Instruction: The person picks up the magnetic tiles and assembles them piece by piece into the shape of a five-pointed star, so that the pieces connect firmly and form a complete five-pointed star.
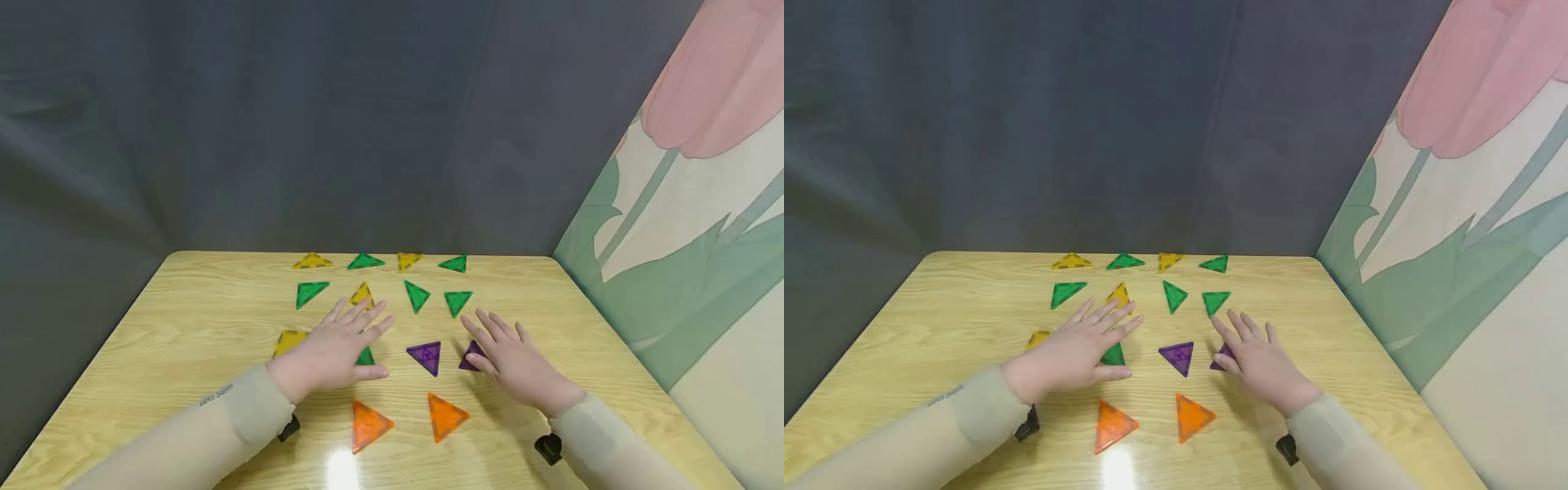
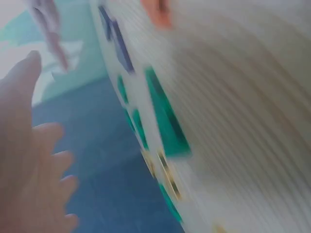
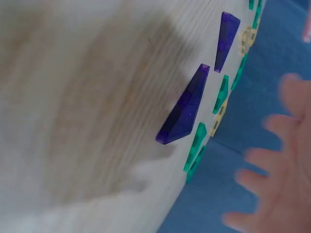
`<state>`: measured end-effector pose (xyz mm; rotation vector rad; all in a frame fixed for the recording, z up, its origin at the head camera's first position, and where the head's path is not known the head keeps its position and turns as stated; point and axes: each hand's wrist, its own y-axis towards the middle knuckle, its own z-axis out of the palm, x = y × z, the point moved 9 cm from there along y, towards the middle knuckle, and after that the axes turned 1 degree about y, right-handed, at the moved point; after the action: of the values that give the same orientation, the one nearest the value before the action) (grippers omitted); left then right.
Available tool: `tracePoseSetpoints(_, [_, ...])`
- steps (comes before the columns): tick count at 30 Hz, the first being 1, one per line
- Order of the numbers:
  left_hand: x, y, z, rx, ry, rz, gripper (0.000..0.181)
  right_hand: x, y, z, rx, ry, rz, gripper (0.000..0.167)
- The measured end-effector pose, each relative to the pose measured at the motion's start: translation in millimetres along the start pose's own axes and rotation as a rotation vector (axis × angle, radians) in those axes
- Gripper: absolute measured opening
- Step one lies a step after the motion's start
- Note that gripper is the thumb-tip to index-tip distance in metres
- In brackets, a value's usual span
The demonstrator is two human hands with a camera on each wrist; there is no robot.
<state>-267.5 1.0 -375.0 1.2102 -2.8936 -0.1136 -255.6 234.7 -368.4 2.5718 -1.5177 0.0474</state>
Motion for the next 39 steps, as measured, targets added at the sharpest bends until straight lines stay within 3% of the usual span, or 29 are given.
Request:
tracePoseSetpoints(3, [-16.9, 5.9, 10.9, 0.107, -0.065, 0.038, 0.078, 2.3, -8.7, 6.4, 0.096, 0.058, 0.010, 0.056])
tracePoseSetpoints(6, [-31.8, 13.4, 21.0, 0.171, -0.074, 0.073, 0.071, 6.6, -15.9, 10.7, 0.148, 0.082, -0.006, 0.054])
tracePoseSetpoints(13, [-54.7, 27.5, 35.7, 0.227, -0.037, 0.116, 0.066, 5.8, -27.4, 27.1, 0.234, 0.176, 0.030, 0.055])
tracePoseSetpoints(25, [-57.5, 32.9, 45.1, 0.290, -0.006, 0.085, 0.066, 27.4, -28.0, 33.7, 0.220, 0.174, -0.081, 0.055])
tracePoseSetpoints(34, [-59.5, 40.0, 50.2, 0.283, -0.043, 0.077, 0.065, 37.1, -22.8, 42.5, 0.278, 0.247, -0.079, 0.057])
tracePoseSetpoints(39, [-61.2, 44.7, 53.2, 0.280, -0.038, 0.076, 0.065, 49.7, -30.0, 38.7, 0.266, 0.194, -0.123, 0.054])
